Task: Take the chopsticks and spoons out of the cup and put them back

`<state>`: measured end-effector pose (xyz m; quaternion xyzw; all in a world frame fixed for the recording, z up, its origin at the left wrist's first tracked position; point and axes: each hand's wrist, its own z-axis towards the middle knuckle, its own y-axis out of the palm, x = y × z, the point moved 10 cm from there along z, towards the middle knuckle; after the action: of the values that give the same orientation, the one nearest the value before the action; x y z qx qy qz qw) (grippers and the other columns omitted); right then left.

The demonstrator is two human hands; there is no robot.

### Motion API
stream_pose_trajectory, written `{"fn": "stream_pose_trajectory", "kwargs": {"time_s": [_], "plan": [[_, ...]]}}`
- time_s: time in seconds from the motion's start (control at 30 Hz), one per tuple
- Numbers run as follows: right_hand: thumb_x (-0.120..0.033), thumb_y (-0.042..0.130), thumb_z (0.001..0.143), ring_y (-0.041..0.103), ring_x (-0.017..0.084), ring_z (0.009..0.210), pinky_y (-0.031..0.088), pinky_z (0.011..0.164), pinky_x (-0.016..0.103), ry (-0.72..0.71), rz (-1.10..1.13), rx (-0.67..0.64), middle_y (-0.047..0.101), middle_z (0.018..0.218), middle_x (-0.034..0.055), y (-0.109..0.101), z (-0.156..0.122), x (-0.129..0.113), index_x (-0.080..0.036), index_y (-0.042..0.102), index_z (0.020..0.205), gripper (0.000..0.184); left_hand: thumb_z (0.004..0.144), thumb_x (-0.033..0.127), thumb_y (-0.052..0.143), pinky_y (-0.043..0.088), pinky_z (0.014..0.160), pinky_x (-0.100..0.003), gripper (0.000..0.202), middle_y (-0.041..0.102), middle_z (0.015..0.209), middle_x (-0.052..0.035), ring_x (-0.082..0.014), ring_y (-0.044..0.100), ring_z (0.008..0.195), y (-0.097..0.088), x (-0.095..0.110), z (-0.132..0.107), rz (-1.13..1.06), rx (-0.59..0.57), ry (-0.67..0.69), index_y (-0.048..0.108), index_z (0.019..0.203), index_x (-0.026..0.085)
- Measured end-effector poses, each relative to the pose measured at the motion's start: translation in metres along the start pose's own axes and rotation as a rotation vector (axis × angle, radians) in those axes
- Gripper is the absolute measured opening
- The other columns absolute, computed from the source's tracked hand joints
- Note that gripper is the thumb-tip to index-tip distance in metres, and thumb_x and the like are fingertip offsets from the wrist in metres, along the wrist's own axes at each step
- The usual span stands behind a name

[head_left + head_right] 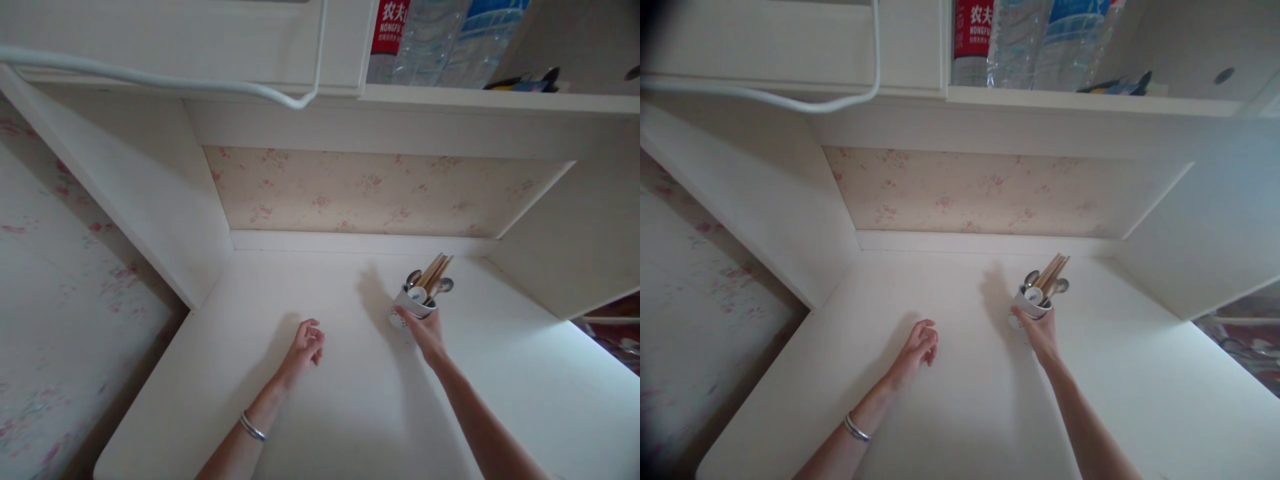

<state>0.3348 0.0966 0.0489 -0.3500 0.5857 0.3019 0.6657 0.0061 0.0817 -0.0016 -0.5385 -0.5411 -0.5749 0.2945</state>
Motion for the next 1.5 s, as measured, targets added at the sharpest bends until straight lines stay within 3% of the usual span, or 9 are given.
{"fn": "stream_pose_trajectory", "kwargs": {"time_s": [0.13,0.23,0.43,0.63,0.8,1.0,1.17,1.33,1.5], "plan": [[-0.043,0.079,0.066,0.062,0.023,0.083,0.049,0.071,0.033,0.151,0.017,-0.403,0.069,0.093,0.0065,0.066,-0.075,0.002,-0.015,0.057,0.111,0.057,0.085,0.052,0.059,0.050,0.076,-0.032,0.053,0.057,0.120,-0.0069,-0.0185,0.062,0.095,0.011,0.006,0.012,-0.427,0.009,-0.109,0.044,0.131,0.031],[-0.041,0.075,0.073,0.061,0.025,0.097,0.047,0.086,0.037,0.238,0.145,-0.700,0.069,0.105,0.0076,0.111,-0.139,-0.011,-0.015,0.057,0.116,0.053,0.085,0.061,0.053,0.050,0.081,-0.038,0.054,0.060,0.124,-0.0083,-0.0242,0.064,0.100,0.031,0.007,0.017,-0.648,-0.066,-0.195,0.049,0.130,0.031],[-0.039,0.073,0.076,0.062,0.026,0.103,0.045,0.093,0.040,0.467,0.298,-0.937,0.070,0.108,0.0081,0.149,-0.203,-0.011,-0.014,0.057,0.119,0.052,0.082,0.064,0.053,0.047,0.092,-0.049,0.057,0.061,0.129,-0.0120,-0.0326,0.062,0.111,0.038,-0.017,0.009,-0.861,-0.081,-0.307,0.059,0.119,0.021],[-0.056,0.062,0.083,0.068,0.021,0.080,0.049,0.076,0.033,0.864,0.464,-0.922,0.072,0.094,0.0115,0.154,-0.225,0.019,-0.010,0.058,0.115,0.057,0.083,0.046,0.061,0.049,0.093,-0.039,0.031,0.072,0.108,-0.0065,-0.0244,0.067,0.102,0.021,-0.038,0.000,-0.986,0.059,-0.349,0.065,0.101,0.021],[-0.061,0.063,0.078,0.070,0.023,0.076,0.049,0.073,0.032,1.006,0.519,-0.938,0.073,0.088,0.0137,0.151,-0.242,0.021,-0.006,0.058,0.112,0.064,0.085,0.042,0.060,0.049,0.095,-0.038,0.025,0.073,0.093,-0.0056,-0.0189,0.070,0.089,0.006,-0.034,0.001,-1.068,0.176,-0.299,0.065,0.095,0.020],[-0.063,0.068,0.072,0.070,0.023,0.079,0.050,0.076,0.033,1.040,0.528,-0.950,0.073,0.088,0.0146,0.138,-0.254,0.028,-0.006,0.060,0.108,0.068,0.075,0.056,0.068,0.052,0.088,-0.052,0.037,0.070,0.092,-0.0029,-0.0229,0.069,0.088,-0.010,-0.015,-0.001,-1.007,0.283,-0.255,0.062,0.096,0.026],[-0.065,0.070,0.067,0.071,0.026,0.080,0.050,0.080,0.038,1.040,0.546,-1.029,0.074,0.089,0.0171,0.138,-0.259,0.027,-0.005,0.062,0.105,0.071,0.077,0.042,0.072,0.057,0.062,-0.028,0.032,0.066,0.074,-0.0017,-0.0128,0.066,0.063,-0.002,-0.021,-0.006,-0.849,0.258,-0.392,0.061,0.094,0.018],[-0.065,0.072,0.065,0.071,0.026,0.081,0.048,0.082,0.038,1.026,0.555,-1.066,0.074,0.089,0.0177,0.146,-0.263,0.026,-0.003,0.062,0.108,0.076,0.078,0.032,0.070,0.038,0.038,-0.015,0.023,0.051,0.057,0.0051,-0.0034,0.046,0.040,0.009,-0.018,0.001,-0.800,0.148,-0.373,0.057,0.088,0.017],[-0.063,0.074,0.064,0.070,0.027,0.085,0.047,0.082,0.038,0.989,0.516,-1.076,0.074,0.092,0.0164,0.145,-0.263,0.033,-0.005,0.062,0.107,0.072,0.067,0.017,0.071,0.025,0.037,-0.011,0.030,0.049,0.068,0.0068,0.0012,0.038,0.042,-0.027,0.015,0.022,-0.588,0.272,-0.111,0.052,0.091,0.020]]}}
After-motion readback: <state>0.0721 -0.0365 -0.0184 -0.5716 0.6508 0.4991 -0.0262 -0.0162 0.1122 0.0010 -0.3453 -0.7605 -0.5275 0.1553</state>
